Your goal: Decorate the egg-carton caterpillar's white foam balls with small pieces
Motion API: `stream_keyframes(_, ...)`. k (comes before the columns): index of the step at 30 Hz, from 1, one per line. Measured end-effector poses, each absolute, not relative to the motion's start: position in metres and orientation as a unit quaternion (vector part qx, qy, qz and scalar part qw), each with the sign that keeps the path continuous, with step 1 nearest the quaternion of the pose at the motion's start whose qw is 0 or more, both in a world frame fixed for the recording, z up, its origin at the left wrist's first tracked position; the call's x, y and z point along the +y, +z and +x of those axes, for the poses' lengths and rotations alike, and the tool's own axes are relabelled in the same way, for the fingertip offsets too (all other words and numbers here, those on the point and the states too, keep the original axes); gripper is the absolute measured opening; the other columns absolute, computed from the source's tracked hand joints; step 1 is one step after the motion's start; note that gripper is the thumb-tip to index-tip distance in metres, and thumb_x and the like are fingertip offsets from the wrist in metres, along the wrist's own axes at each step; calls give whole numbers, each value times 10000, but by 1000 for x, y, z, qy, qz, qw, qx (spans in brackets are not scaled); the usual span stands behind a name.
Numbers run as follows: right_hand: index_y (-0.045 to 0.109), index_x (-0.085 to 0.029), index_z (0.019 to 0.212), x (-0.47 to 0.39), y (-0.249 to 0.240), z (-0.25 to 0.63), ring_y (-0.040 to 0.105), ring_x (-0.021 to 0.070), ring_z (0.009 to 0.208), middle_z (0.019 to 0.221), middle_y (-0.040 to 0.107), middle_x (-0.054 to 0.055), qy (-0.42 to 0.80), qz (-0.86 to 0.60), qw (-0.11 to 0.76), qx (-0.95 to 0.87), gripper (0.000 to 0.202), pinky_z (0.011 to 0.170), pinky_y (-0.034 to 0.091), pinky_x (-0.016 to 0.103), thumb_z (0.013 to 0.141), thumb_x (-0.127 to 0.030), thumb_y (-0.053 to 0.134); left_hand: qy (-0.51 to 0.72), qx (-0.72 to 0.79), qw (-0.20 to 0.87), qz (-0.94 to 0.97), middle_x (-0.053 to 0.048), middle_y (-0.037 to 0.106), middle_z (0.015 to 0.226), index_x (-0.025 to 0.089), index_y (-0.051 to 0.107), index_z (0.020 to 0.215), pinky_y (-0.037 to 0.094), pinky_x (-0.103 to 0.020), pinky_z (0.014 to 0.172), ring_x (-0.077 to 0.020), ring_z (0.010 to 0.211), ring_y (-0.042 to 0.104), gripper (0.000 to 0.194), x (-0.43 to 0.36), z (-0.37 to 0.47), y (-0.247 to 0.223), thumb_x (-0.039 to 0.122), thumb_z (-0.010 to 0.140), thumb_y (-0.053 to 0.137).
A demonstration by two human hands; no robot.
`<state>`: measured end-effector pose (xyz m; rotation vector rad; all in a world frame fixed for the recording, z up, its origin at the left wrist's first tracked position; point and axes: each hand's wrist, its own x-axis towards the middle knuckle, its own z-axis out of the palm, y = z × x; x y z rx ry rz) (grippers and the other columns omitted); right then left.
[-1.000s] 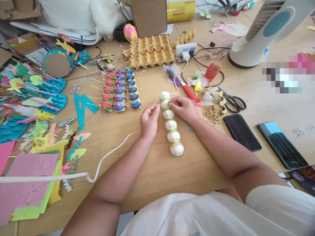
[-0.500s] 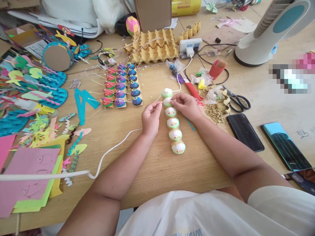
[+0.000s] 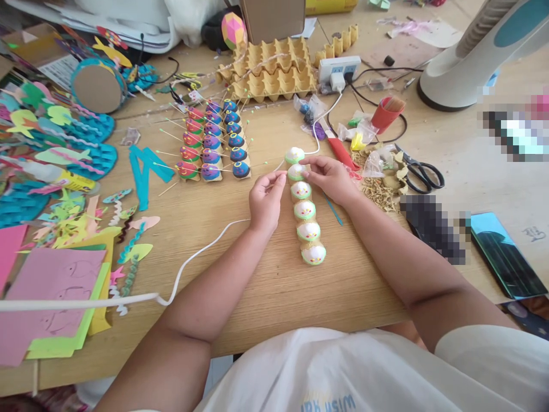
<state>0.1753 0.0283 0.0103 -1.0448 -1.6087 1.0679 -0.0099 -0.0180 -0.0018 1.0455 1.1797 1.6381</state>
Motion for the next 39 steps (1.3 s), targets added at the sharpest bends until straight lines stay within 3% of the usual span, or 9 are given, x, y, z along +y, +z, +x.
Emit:
stream_keyframes(5, 781, -217, 1088, 28, 10, 174, 312, 110, 654, 724, 366, -61, 429, -426, 455, -654, 264, 626, 247, 306, 892, -389, 826, 663, 461, 425, 410, -25, 842, 968, 219, 838, 932, 589, -238, 890, -139, 923, 753, 277, -17, -10, -1, 457, 803, 897)
stream_keyframes(20, 788, -218, 1080, 29, 11, 172, 303, 109, 639, 702, 359, -64, 418, -436, 448, -659, 206, 616, 247, 300, 900, -318, 797, 663, 465, 415, 415, -32, 835, 962, 209, 827, 942, 593, -260, 925, -146, 926, 759, 321, -16, -8, -2, 489, 803, 896)
stream_keyframes(32, 792, -228, 1030, 29, 10, 173, 304, 111, 625, 688, 349, -60, 423, -430, 457, -654, 195, 598, 255, 300, 897, -370, 799, 661, 463, 421, 414, -28, 842, 992, 222, 828, 953, 595, -265, 956, -147, 956, 759, 292, -16, -9, -4, 470, 814, 896)
stream_keyframes(35, 799, -242, 1047, 30, 8, 173, 364, 124, 636, 689, 421, -49, 420, -438, 454, -653, 262, 608, 337, 301, 894, -455, 810, 658, 467, 414, 422, -33, 839, 995, 219, 824, 959, 595, -283, 989, -158, 982, 764, 290, -17, -9, -4, 472, 830, 884)
stream_keyframes(39, 799, -253, 1090, 31, 5, 173, 619, 190, 835, 879, 709, 16, 422, -438, 476, -636, 393, 805, 541, 353, 909, -600, 764, 656, 469, 411, 425, -38, 843, 1015, 216, 823, 969, 590, -302, 1031, -170, 1019, 770, 280, -17, -9, -3, 465, 847, 867)
